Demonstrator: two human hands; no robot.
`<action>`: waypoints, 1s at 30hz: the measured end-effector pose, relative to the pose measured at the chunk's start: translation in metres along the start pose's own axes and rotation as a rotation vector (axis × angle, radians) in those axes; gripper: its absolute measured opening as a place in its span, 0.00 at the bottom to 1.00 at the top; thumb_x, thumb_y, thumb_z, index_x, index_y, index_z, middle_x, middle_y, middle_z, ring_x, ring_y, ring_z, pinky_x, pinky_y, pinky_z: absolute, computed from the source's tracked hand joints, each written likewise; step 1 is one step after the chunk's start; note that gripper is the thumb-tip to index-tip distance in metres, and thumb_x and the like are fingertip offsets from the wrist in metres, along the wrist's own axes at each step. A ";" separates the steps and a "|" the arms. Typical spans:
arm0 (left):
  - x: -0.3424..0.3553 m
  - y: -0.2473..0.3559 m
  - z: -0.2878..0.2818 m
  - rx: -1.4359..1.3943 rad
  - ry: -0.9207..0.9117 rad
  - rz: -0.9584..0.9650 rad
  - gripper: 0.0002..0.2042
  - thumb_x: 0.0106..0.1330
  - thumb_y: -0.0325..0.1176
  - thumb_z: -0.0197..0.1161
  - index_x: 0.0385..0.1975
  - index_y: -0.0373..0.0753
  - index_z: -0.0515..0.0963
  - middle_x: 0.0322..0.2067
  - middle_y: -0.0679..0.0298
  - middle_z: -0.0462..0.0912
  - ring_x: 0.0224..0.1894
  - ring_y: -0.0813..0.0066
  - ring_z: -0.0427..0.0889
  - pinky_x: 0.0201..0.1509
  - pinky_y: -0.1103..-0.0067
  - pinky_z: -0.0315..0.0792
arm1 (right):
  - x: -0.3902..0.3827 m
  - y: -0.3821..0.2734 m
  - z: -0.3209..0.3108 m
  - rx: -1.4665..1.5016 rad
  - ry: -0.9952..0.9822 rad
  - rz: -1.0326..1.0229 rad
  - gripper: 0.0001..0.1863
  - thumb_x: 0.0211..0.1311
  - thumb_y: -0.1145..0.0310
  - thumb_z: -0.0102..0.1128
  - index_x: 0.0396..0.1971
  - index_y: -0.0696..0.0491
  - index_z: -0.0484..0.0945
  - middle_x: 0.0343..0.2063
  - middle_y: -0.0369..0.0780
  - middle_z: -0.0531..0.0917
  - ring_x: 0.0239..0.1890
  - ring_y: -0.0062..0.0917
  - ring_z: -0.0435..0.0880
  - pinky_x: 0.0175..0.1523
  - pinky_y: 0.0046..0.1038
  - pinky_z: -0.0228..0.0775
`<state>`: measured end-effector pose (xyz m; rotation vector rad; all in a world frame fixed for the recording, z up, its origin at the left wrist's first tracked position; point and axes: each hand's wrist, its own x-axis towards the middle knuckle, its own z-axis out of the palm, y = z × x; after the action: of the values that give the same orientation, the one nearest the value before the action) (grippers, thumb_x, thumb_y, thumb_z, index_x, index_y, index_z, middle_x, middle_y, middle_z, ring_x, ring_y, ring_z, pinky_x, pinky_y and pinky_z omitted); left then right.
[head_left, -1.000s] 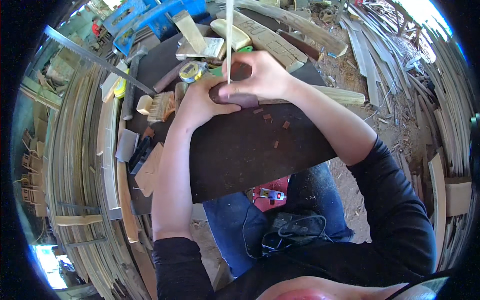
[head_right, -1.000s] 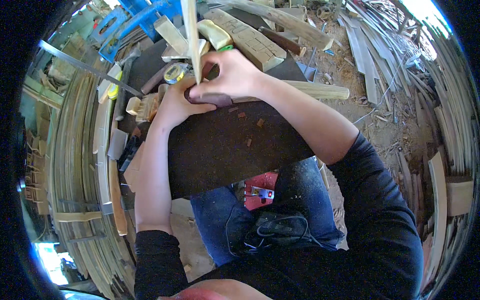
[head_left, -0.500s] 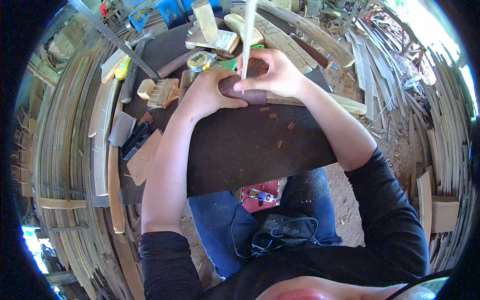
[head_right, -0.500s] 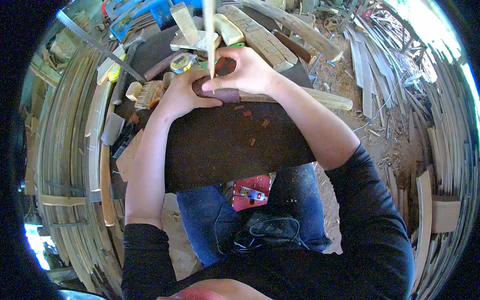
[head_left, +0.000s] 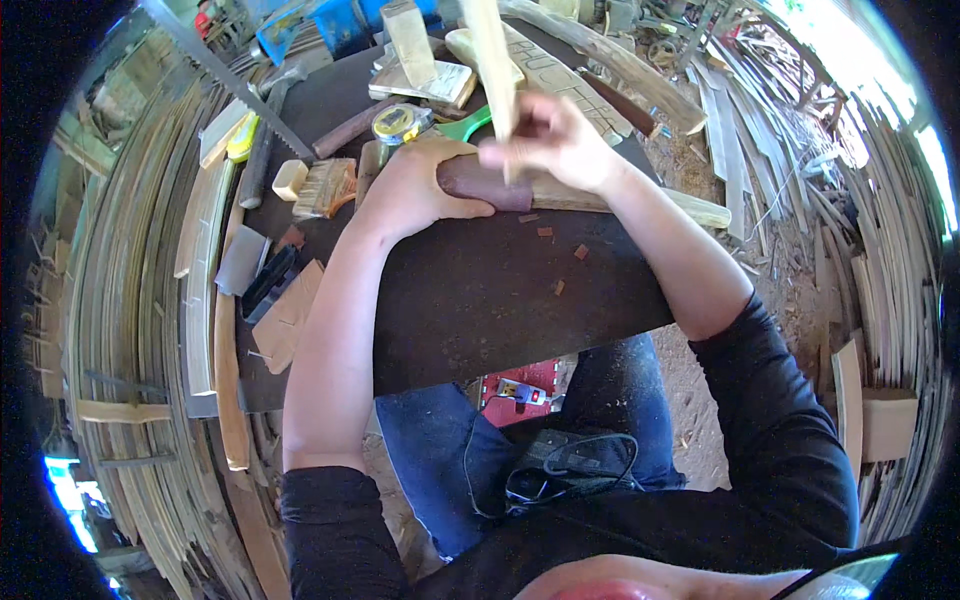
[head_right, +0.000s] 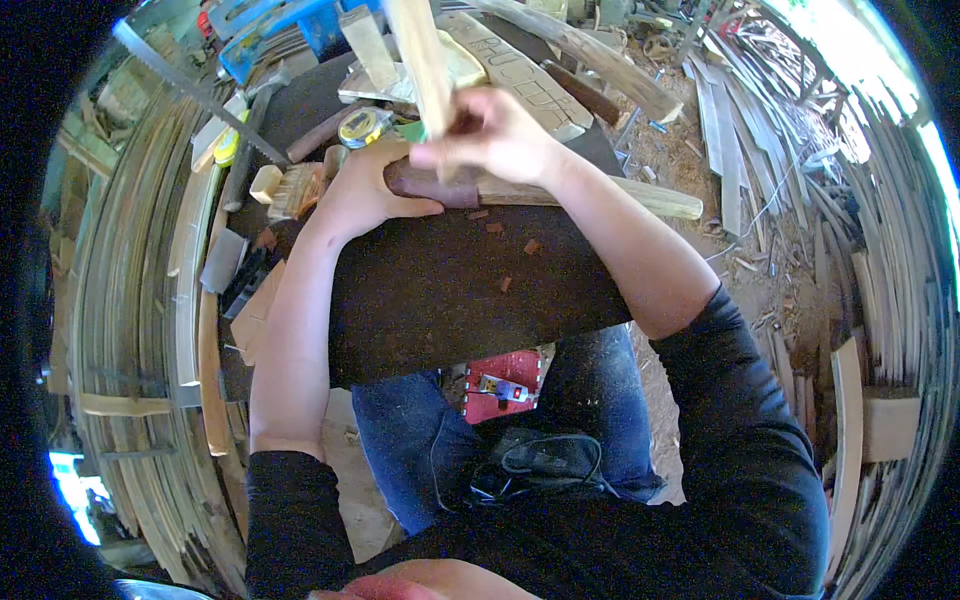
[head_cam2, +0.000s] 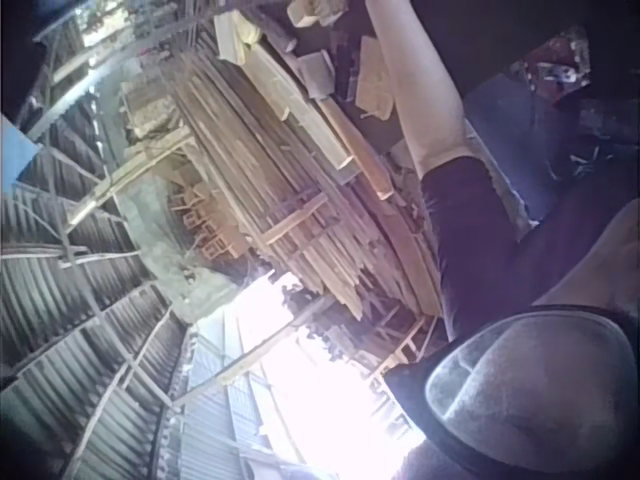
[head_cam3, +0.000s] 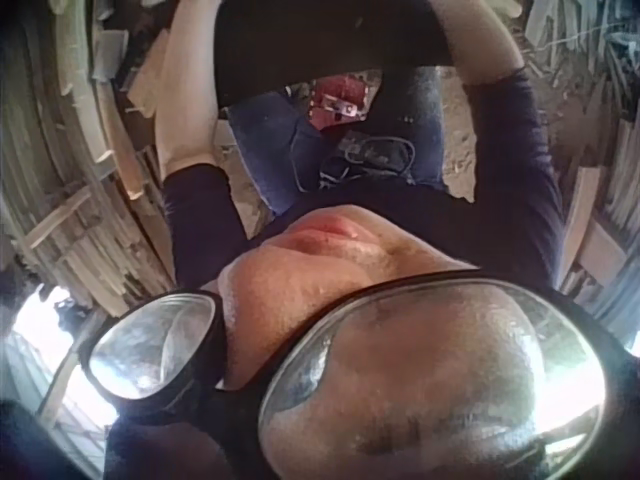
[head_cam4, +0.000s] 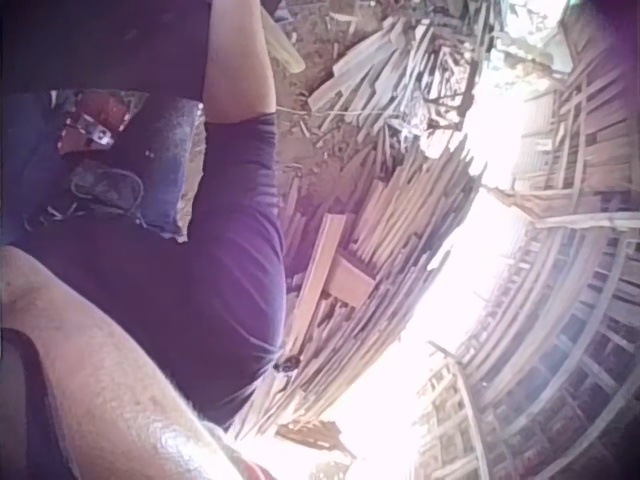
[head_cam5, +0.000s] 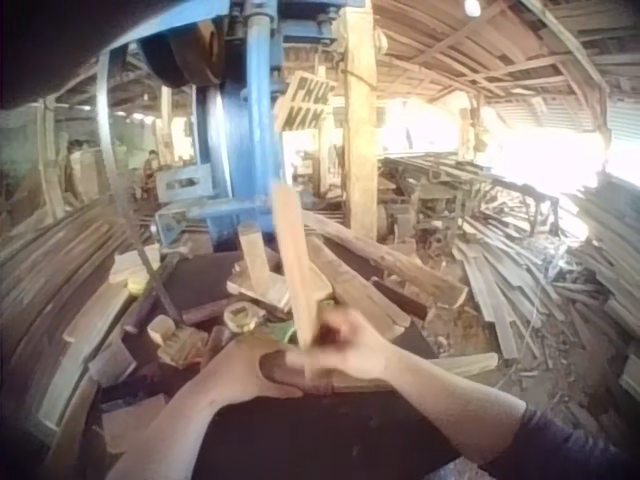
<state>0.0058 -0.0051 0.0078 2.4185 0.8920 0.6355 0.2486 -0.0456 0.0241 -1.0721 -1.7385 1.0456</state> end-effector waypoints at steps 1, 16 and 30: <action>0.001 0.001 0.001 0.027 0.013 0.023 0.30 0.49 0.42 0.86 0.53 0.38 0.86 0.47 0.54 0.86 0.54 0.55 0.85 0.64 0.66 0.75 | 0.003 0.009 0.001 0.113 0.141 -0.102 0.21 0.62 0.59 0.82 0.45 0.56 0.83 0.39 0.34 0.88 0.41 0.16 0.85 0.44 0.22 0.78; 0.003 -0.005 0.003 0.041 0.026 0.136 0.30 0.50 0.44 0.86 0.53 0.40 0.85 0.49 0.54 0.86 0.56 0.53 0.84 0.66 0.63 0.74 | 0.010 0.025 -0.002 0.237 0.044 -0.251 0.08 0.71 0.73 0.60 0.45 0.57 0.84 0.46 0.40 0.88 0.48 0.24 0.85 0.53 0.29 0.80; 0.004 -0.003 0.002 0.035 0.012 0.101 0.28 0.50 0.41 0.85 0.51 0.39 0.86 0.47 0.55 0.87 0.54 0.55 0.85 0.64 0.66 0.75 | 0.009 0.021 0.003 -0.006 0.041 -0.228 0.04 0.71 0.74 0.62 0.41 0.55 0.83 0.35 0.36 0.86 0.41 0.22 0.86 0.51 0.28 0.77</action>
<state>0.0087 -0.0010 0.0055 2.5061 0.7960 0.6778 0.2486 -0.0319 0.0059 -0.8690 -1.7835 0.8713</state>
